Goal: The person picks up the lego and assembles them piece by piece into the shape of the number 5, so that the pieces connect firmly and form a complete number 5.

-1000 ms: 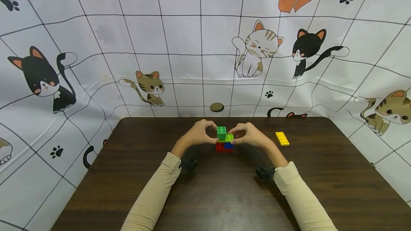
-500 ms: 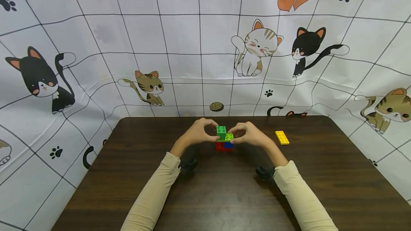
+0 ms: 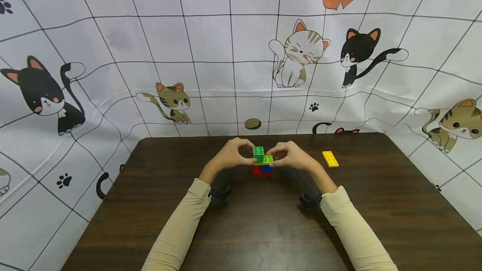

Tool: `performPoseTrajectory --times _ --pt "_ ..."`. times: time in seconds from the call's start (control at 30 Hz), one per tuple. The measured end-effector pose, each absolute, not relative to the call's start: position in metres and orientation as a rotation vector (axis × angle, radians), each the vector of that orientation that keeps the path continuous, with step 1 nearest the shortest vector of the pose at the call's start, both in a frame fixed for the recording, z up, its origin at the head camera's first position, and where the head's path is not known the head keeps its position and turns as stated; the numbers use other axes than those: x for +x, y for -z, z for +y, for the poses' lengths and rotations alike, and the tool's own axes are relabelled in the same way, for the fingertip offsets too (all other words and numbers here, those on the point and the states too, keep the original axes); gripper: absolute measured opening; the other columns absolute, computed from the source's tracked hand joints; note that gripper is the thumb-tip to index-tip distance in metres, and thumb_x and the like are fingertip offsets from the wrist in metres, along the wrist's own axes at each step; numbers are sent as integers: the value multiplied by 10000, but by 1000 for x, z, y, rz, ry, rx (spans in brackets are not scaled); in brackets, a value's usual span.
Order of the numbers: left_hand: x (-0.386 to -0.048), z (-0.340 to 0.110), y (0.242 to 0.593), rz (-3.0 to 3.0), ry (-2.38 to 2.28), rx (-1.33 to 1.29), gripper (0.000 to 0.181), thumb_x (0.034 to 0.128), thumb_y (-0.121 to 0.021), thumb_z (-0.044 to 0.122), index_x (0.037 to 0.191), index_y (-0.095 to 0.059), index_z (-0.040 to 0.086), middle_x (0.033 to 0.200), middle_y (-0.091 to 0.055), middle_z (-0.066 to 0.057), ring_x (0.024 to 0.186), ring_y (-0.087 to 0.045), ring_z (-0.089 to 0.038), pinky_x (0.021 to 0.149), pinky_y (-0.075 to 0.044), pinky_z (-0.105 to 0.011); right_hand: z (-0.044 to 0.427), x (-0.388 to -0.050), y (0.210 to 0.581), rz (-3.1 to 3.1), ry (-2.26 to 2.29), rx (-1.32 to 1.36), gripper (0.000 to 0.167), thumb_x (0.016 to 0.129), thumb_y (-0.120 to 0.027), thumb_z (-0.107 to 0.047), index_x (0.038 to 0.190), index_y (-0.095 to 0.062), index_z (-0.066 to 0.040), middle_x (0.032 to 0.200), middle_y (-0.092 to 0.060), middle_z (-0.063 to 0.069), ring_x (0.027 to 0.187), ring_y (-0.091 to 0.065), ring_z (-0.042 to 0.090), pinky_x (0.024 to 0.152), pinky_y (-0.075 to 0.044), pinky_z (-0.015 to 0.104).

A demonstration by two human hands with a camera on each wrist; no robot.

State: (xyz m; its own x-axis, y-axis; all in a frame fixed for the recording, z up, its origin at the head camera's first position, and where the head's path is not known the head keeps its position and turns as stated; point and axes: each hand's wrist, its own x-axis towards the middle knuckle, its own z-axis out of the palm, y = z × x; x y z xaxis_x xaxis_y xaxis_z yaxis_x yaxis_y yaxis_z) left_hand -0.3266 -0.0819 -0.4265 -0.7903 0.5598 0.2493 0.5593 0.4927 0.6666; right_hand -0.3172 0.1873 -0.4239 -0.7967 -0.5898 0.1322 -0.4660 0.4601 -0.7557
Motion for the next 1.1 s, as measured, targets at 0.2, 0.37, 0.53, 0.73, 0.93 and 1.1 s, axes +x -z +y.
performPoseTrajectory --times 0.2,0.37,0.53,0.73,0.93,1.1 --pt "-326 -82 425 2715 -1204 1011 375 829 -852 240 1136 -714 76 1061 -726 -58 1059 -613 -220 979 -511 -450 187 -318 424 2550 1256 -914 318 856 -824 -126 1155 -752 -45 1037 -688 125 918 -665 203 800 -570 240" --pt "-325 -84 424 2711 -1198 1004 371 836 -849 253 1139 -715 87 1069 -723 -52 1059 -606 -213 969 -510 -440 186 -318 423 2561 1246 -900 318 853 -824 -122 1155 -754 -51 1036 -687 111 916 -659 189 805 -566 236" --pt "-326 -84 424 2714 -1201 999 364 838 -847 260 1135 -718 94 1070 -725 -45 1059 -596 -209 969 -501 -444 186 -318 424 2571 1240 -905 313 852 -825 -118 1150 -757 -54 1034 -690 107 911 -657 183 802 -566 234" --pt "-327 -84 426 2702 -1206 1004 362 833 -854 246 1132 -719 94 1071 -728 -46 1060 -604 -207 976 -504 -443 187 -319 426 2560 1247 -904 313 847 -831 -122 1145 -759 -55 1031 -690 119 913 -659 198 805 -569 246" --pt "-328 -84 428 2701 -1211 984 373 834 -852 254 1143 -719 93 1098 -715 -52 1064 -589 -209 977 -506 -448 186 -319 426 2546 1271 -894 321 850 -826 -109 1152 -751 -28 1045 -688 157 922 -657 227 793 -560 228" --pt "-327 -85 426 2702 -1200 968 378 840 -847 261 1151 -716 92 1118 -705 -57 1068 -577 -211 981 -504 -449 186 -318 426 2558 1264 -893 322 853 -819 -92 1158 -746 -17 1047 -686 163 923 -659 228 788 -552 211"
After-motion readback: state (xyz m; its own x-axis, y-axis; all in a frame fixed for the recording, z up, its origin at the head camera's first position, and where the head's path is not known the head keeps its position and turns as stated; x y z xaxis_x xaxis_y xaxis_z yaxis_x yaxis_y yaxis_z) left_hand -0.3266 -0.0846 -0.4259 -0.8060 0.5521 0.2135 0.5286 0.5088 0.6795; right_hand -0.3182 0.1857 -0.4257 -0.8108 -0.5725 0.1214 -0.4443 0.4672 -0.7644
